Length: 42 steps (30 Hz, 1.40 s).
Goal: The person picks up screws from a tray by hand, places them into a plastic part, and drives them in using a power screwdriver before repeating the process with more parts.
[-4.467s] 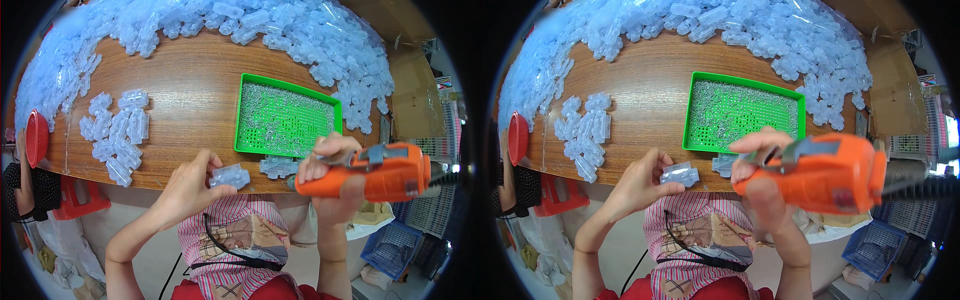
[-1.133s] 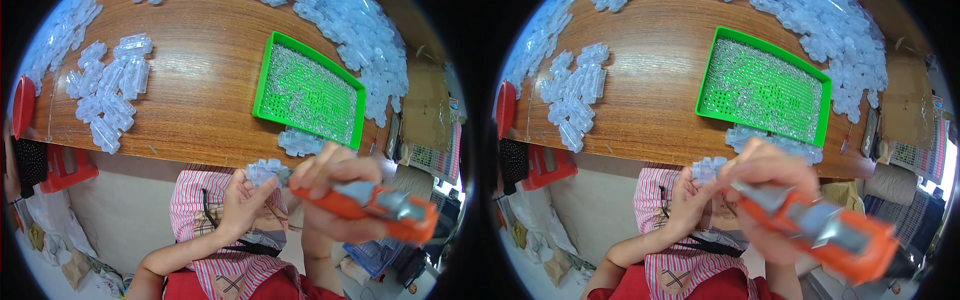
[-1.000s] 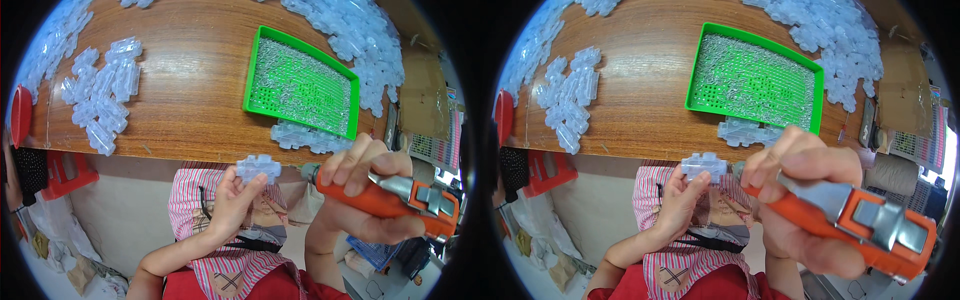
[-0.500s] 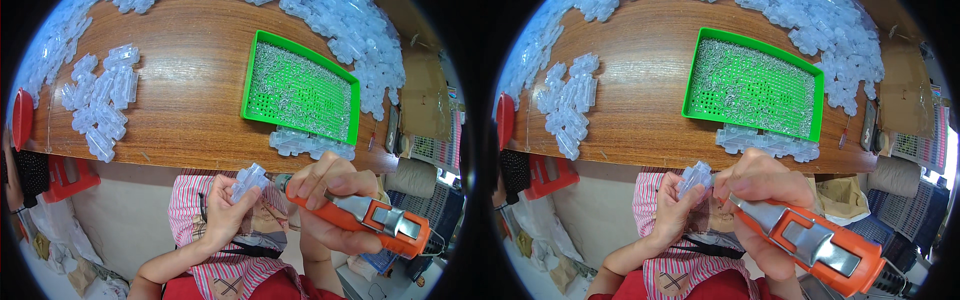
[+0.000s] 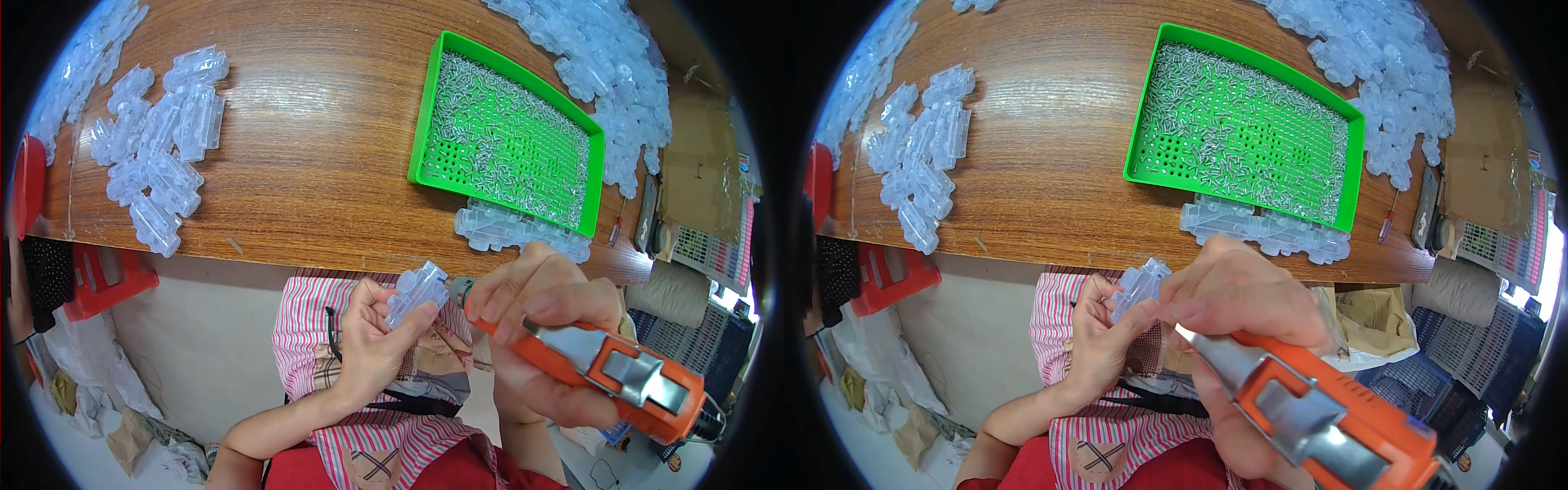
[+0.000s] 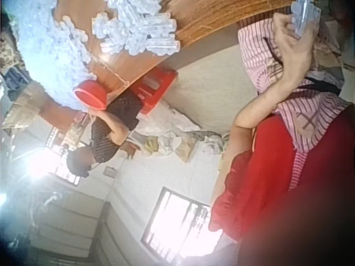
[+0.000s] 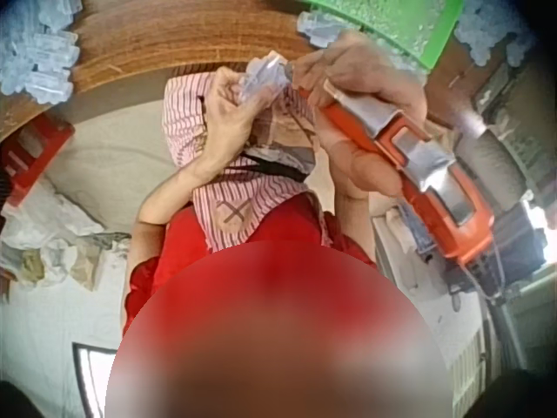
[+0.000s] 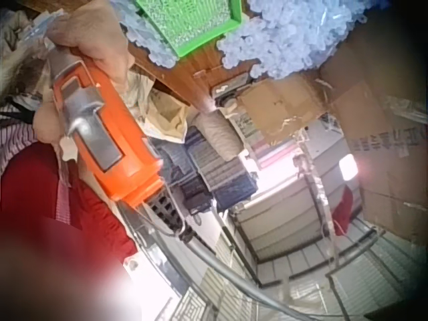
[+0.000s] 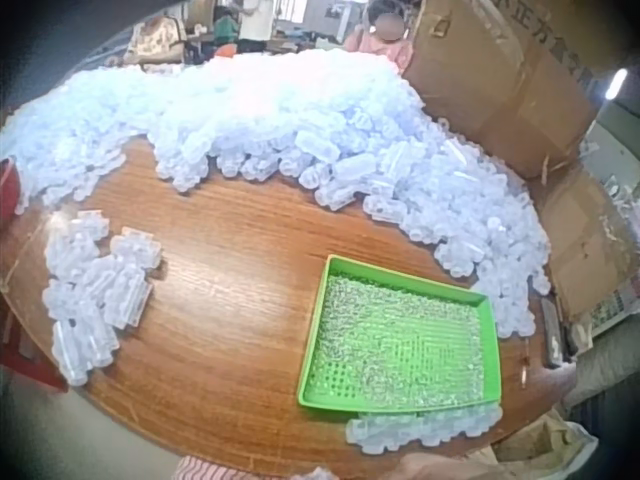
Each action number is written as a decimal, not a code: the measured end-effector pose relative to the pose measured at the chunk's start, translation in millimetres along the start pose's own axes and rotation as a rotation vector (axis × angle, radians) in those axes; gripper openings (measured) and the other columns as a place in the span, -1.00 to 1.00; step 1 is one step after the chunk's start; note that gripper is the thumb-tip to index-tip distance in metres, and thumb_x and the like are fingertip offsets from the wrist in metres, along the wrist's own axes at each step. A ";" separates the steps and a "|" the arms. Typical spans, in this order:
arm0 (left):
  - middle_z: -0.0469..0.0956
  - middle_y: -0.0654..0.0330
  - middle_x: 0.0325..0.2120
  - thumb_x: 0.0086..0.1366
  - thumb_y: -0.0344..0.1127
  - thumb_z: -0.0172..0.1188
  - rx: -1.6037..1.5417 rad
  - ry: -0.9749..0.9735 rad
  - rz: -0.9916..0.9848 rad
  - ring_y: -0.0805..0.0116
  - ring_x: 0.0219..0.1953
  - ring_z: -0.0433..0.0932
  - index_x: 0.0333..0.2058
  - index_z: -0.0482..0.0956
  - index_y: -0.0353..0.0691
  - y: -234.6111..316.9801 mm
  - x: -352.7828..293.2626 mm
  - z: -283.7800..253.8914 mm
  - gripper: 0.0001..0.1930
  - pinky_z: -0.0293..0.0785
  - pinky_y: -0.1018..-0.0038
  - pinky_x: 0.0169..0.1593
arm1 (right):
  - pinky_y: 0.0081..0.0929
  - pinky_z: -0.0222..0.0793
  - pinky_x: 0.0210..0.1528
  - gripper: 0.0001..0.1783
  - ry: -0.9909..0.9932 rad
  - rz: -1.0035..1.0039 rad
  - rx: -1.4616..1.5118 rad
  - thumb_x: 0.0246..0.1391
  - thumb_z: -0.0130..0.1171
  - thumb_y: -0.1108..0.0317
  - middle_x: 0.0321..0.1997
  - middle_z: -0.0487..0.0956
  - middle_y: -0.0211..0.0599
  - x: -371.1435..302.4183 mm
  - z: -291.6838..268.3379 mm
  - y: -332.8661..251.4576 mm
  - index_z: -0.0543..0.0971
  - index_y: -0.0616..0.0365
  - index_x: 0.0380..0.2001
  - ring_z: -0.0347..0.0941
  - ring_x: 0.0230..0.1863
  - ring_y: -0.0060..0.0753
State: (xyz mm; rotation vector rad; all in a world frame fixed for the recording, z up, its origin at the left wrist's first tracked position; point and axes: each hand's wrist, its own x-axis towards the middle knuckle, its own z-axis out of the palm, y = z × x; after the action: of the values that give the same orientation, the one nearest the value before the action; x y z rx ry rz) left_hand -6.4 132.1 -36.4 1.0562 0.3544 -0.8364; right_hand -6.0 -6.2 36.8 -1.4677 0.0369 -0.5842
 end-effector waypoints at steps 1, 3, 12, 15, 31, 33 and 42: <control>0.58 0.13 -0.45 0.15 -0.55 0.27 0.006 -0.010 0.003 0.59 -0.46 0.56 -0.30 0.22 -0.26 0.0 -0.2 -0.6 -0.67 0.48 0.71 -0.45 | -0.43 0.42 -0.56 -0.14 0.015 0.013 -0.006 -0.19 0.04 -0.55 -0.61 0.38 -0.34 -1.0 2.3 -0.1 0.38 0.16 -0.36 0.33 -0.52 -0.40; 0.58 0.11 -0.43 0.15 -0.56 0.26 0.009 -0.015 0.008 0.58 -0.45 0.57 -0.30 0.22 -0.26 -0.9 -0.3 -0.7 -0.67 0.50 0.70 -0.44 | -0.44 0.40 -0.57 -0.15 0.044 0.037 -0.014 -0.19 0.05 -0.55 -0.62 0.38 -0.33 -3.0 7.1 1.2 0.38 0.16 -0.39 0.32 -0.54 -0.40; 0.58 0.13 -0.42 0.15 -0.56 0.27 -0.056 -0.041 0.054 0.60 -0.44 0.55 -0.31 0.22 -0.24 -0.5 1.6 -1.0 -0.67 0.49 0.70 -0.42 | -0.45 0.34 -0.54 -0.14 -0.137 -0.062 -0.072 -0.26 0.15 -0.53 -0.58 0.40 -0.29 -1.8 -1.8 9.7 0.41 0.19 -0.41 0.30 -0.54 -0.40; 0.57 0.16 -0.44 0.16 -0.53 0.27 -0.010 -0.027 0.095 0.63 -0.45 0.53 -0.31 0.24 -0.24 -2.8 3.6 -3.5 -0.69 0.46 0.72 -0.43 | -0.45 0.36 -0.47 -0.12 -0.157 0.111 -0.083 -0.29 0.21 -0.48 -0.55 0.41 -0.30 -1.2 -4.4 5.3 0.42 0.24 -0.34 0.31 -0.48 -0.43; 0.30 -0.13 -0.10 0.18 -0.08 0.25 1.340 0.240 0.846 -0.02 0.01 0.20 -0.20 0.44 -0.40 124.6 89.6 -12.3 -0.55 0.15 0.19 0.09 | -0.32 0.45 -0.32 -0.47 0.337 -0.025 -0.166 0.14 0.12 0.13 -0.48 0.44 -0.25 27.0 -54.5 -49.8 0.29 0.41 -0.07 0.39 -0.46 -0.48; 0.28 -0.13 -0.09 0.21 -0.01 0.20 1.482 0.299 0.820 -0.03 -0.01 0.20 -0.20 0.44 -0.42 126.2 102.6 -0.2 -0.51 0.12 0.12 0.10 | -0.34 0.43 -0.32 -0.49 0.255 -0.004 -0.154 0.14 0.13 0.16 -0.50 0.43 -0.27 28.3 -62.4 -53.4 0.30 0.40 -0.07 0.38 -0.46 -0.49; 0.30 0.10 -0.07 0.02 -0.15 0.36 1.527 -0.158 1.243 0.01 0.08 0.15 -0.20 0.53 -0.04 99.0 66.8 49.2 -0.64 0.04 0.13 0.09 | -0.61 0.31 -0.58 -0.21 0.390 0.001 -0.131 0.08 -0.06 -0.38 -0.68 0.33 -0.45 20.6 -68.1 -48.3 0.35 0.30 -0.21 0.26 -0.66 -0.60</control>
State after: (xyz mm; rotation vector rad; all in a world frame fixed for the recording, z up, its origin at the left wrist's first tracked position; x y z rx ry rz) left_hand 105.1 83.2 6.6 2.1611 -1.2224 0.1391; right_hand -30.2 -76.5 80.0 -1.4598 0.3867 -0.8733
